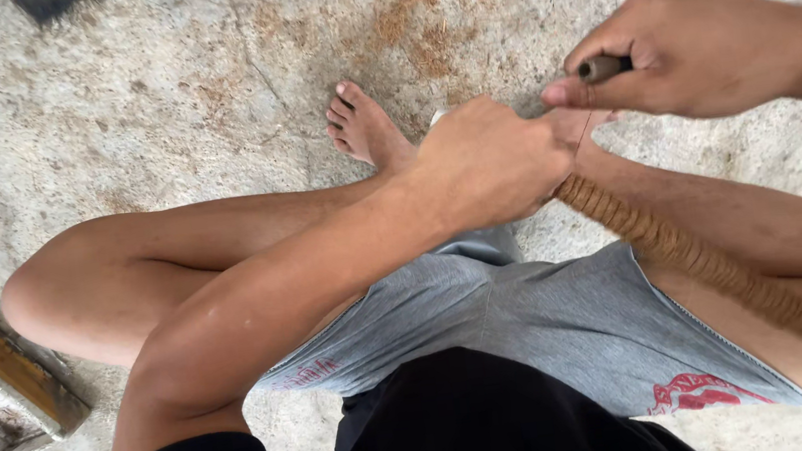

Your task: The person sits on the floor and wraps a brown fibrous rope around a long cylindrical object using both hands. They repeatedly pull the rope from a pile, wrap it tightly around the cylinder, and adjust the tension to maintain a neat coil.

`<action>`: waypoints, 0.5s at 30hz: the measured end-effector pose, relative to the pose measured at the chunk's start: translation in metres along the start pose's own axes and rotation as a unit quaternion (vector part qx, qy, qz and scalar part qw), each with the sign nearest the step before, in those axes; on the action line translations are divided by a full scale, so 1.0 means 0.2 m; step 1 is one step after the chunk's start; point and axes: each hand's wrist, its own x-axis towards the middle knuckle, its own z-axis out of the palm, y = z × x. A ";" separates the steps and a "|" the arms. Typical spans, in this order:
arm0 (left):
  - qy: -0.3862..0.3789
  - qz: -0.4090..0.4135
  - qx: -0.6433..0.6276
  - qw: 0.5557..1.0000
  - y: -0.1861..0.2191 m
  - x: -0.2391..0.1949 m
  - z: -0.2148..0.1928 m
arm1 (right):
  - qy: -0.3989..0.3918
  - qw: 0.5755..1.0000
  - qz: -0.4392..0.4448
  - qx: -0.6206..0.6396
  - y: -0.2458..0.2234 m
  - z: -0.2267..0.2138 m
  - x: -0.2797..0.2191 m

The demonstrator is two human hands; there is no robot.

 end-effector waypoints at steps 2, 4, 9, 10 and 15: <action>0.007 0.017 -0.012 1.000 0.00 -0.02 -0.02 | -0.002 0.999 0.052 0.006 0.02 0.07 -0.03; 0.011 0.017 0.003 1.000 -0.04 -0.04 -0.03 | 0.024 0.986 0.066 0.148 0.03 0.15 -0.03; 0.122 -0.074 -0.287 0.947 -0.15 -0.02 0.08 | 0.158 0.813 -0.102 0.551 0.05 0.34 0.05; 0.161 -0.091 -0.360 0.914 -0.18 0.01 0.10 | 0.192 0.771 -0.113 0.597 0.05 0.37 0.09; 0.187 -0.052 -0.815 0.547 -0.25 0.05 0.18 | 0.257 0.622 -0.140 0.726 0.06 0.41 0.25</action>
